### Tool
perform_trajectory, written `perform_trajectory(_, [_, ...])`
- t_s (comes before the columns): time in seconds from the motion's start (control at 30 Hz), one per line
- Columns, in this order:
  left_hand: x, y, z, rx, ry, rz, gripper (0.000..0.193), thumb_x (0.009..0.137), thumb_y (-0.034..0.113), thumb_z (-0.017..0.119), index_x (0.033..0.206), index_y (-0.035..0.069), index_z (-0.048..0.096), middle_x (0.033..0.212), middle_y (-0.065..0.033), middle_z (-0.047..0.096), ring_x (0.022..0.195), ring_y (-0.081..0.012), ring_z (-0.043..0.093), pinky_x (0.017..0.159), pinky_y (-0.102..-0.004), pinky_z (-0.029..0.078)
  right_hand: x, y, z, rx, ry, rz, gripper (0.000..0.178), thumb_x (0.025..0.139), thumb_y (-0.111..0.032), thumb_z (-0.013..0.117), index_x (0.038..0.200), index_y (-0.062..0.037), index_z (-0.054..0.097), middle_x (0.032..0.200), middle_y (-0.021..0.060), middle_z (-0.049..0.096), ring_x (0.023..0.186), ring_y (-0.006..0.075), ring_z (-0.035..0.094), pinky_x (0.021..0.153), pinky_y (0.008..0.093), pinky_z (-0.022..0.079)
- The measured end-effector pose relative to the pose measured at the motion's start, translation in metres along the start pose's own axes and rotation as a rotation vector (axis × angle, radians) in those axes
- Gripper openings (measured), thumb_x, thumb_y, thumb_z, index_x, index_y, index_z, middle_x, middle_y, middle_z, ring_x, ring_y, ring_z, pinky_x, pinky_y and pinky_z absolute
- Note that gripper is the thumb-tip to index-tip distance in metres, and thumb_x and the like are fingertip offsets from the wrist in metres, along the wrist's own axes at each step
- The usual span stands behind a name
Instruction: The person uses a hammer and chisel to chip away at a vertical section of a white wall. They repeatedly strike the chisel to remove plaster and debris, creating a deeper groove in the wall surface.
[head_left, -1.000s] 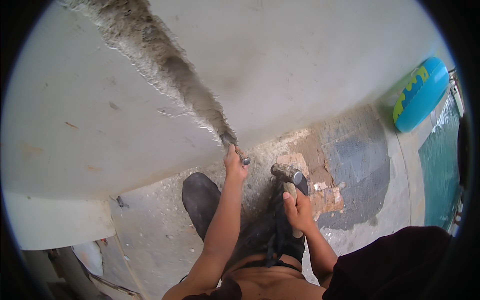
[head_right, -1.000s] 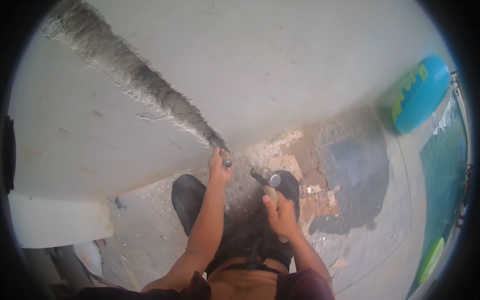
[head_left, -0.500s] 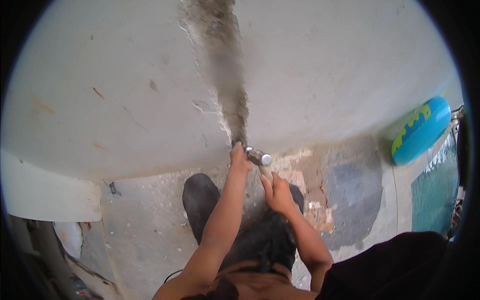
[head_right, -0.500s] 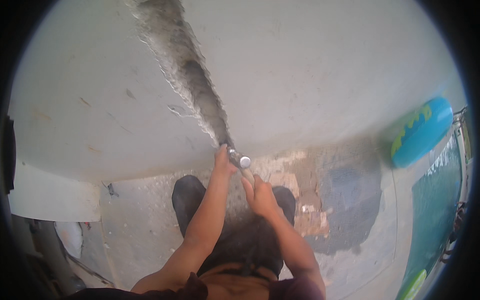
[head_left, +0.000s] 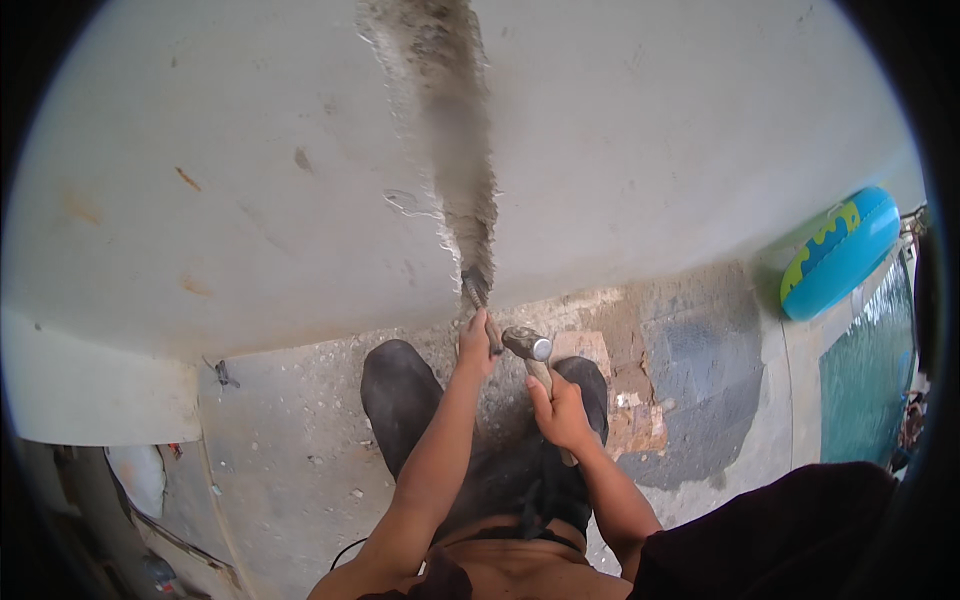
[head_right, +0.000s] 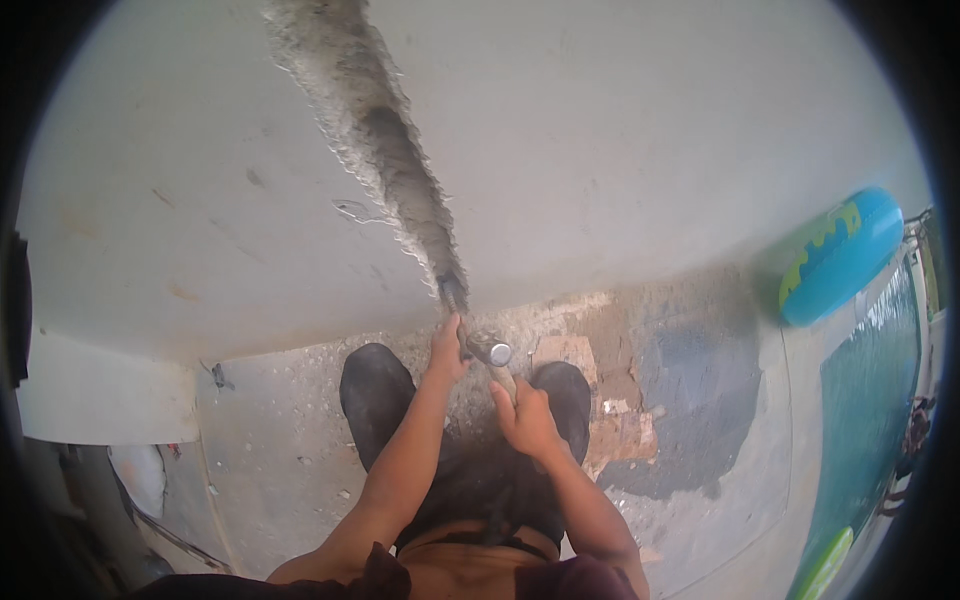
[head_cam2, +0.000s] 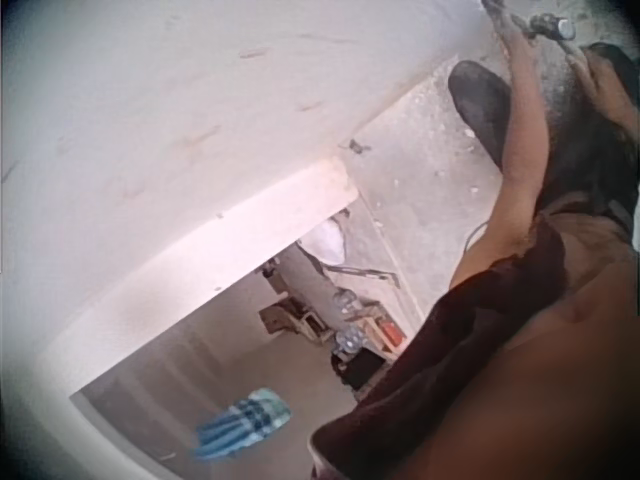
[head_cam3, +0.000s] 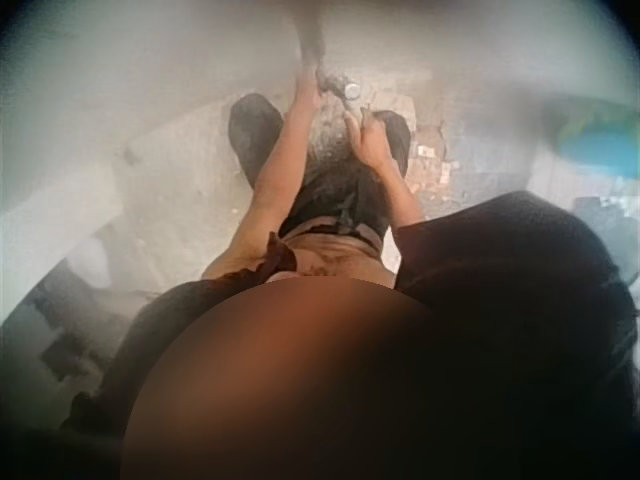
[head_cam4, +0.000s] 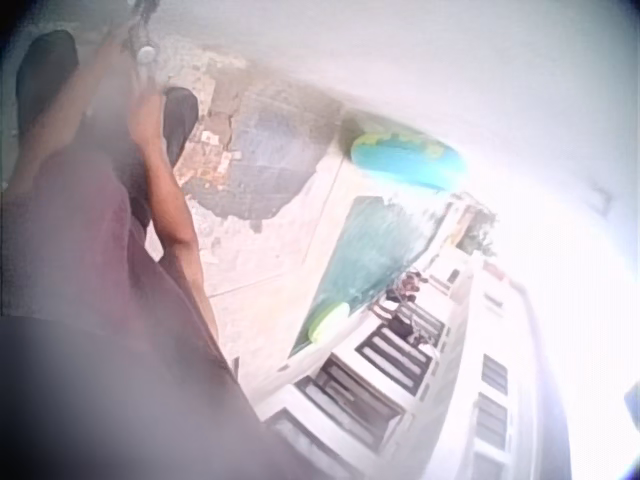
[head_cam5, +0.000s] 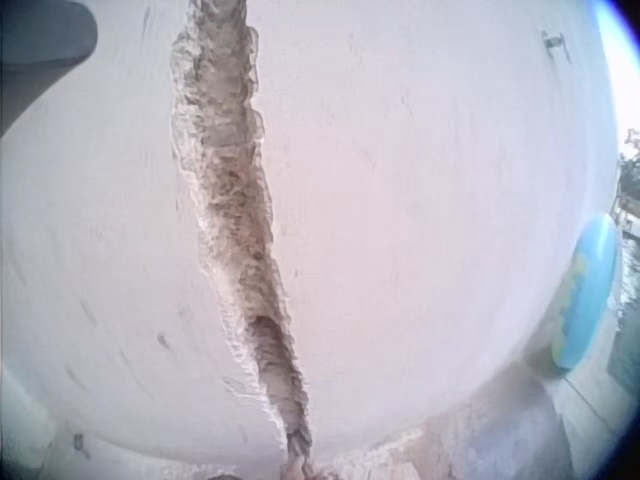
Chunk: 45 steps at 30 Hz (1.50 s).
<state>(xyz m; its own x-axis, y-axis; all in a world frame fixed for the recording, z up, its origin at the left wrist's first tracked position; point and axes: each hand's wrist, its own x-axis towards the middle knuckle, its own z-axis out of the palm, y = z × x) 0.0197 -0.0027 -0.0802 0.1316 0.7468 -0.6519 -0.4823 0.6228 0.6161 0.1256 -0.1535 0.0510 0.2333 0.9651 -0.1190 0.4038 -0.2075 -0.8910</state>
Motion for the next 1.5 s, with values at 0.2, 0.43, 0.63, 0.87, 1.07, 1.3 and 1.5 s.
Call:
perform_trajectory(0.2, [-0.014, -0.052, -0.045, 0.126, -0.018, -0.028, 0.023, 0.098, 0.038, 0.05, 0.091, 0.015, 0.053, 0.067, 0.0, 0.05, 0.045, -0.0131, 0.046, 0.035, -0.0292, 0.033, -0.032, 0.016, -0.01, 0.076, 0.008, 0.167, 0.034, 0.096, -0.028, 0.055, 0.086, 0.0041, 0.058, 0.062, 0.0209, 0.059, 0.061, 0.0355, 0.064, 0.057, 0.0411, 0.047])
perform_trajectory(0.43, [-0.021, -0.019, -0.006, 0.203, -0.017, 0.036, 0.024, 0.097, 0.037, 0.051, 0.089, 0.014, 0.051, 0.063, 0.0008, 0.047, 0.04, -0.011, 0.041, 0.03, -0.0258, 0.026, -0.031, 0.028, -0.022, 0.061, 0.067, 0.151, 0.035, 0.097, -0.028, 0.055, 0.085, 0.0037, 0.057, 0.06, 0.0191, 0.057, 0.056, 0.0313, 0.062, 0.055, 0.0396, 0.045])
perform_trajectory(0.63, [-0.008, 0.013, 0.005, 0.13, -0.056, -0.011, 0.02, 0.095, 0.03, 0.051, 0.09, 0.011, 0.052, 0.06, -0.0003, 0.047, 0.037, -0.0112, 0.04, 0.028, -0.0267, 0.025, -0.03, -0.014, -0.029, 0.016, 0.056, 0.08, 0.03, 0.096, -0.026, 0.056, 0.088, 0.0027, 0.056, 0.06, 0.019, 0.056, 0.057, 0.0338, 0.062, 0.055, 0.0393, 0.046])
perform_trajectory(0.87, [-0.016, 0.032, -0.009, 0.072, -0.245, 0.015, 0.023, 0.096, 0.028, 0.053, 0.088, 0.007, 0.051, 0.056, -0.0025, 0.047, 0.034, -0.0118, 0.04, 0.027, -0.0265, 0.026, -0.04, -0.026, -0.014, -0.108, 0.056, -0.378, 0.02, 0.086, -0.016, 0.062, 0.097, -0.0001, 0.056, 0.067, 0.019, 0.059, 0.06, 0.0381, 0.062, 0.052, 0.0393, 0.046])
perform_trajectory(1.07, [-0.016, 0.041, -0.011, 0.033, -0.066, -0.107, 0.022, 0.096, 0.027, 0.055, 0.088, 0.006, 0.051, 0.057, -0.0032, 0.05, 0.036, -0.0128, 0.043, 0.032, -0.0285, 0.035, -0.049, -0.027, 0.005, -0.084, -0.098, -0.28, 0.028, 0.084, -0.016, 0.067, 0.104, -0.0002, 0.055, 0.077, 0.0207, 0.063, 0.069, 0.0414, 0.064, 0.06, 0.0432, 0.051])
perform_trajectory(1.3, [-0.017, 0.028, -0.04, 0.106, -0.197, -0.026, 0.03, 0.1, 0.032, 0.049, 0.099, 0.004, 0.058, 0.052, -0.0038, 0.047, 0.037, -0.0131, 0.043, 0.035, -0.0284, 0.034, -0.068, -0.017, 0.011, -0.068, -0.185, -0.032, 0.028, 0.094, -0.025, 0.058, 0.102, 0.0012, 0.056, 0.075, 0.0224, 0.062, 0.067, 0.0421, 0.063, 0.06, 0.0448, 0.049])
perform_trajectory(1.5, [-0.012, 0.019, -0.029, 0.108, -0.179, -0.031, 0.031, 0.1, 0.036, 0.048, 0.107, 0.008, 0.06, 0.056, -0.001, 0.049, 0.04, -0.0131, 0.043, 0.037, -0.0294, 0.036, -0.069, -0.006, 0.011, -0.227, -0.141, -0.184, 0.03, 0.09, -0.026, 0.064, 0.101, 0.0014, 0.056, 0.076, 0.0214, 0.062, 0.067, 0.0407, 0.063, 0.061, 0.0447, 0.05])
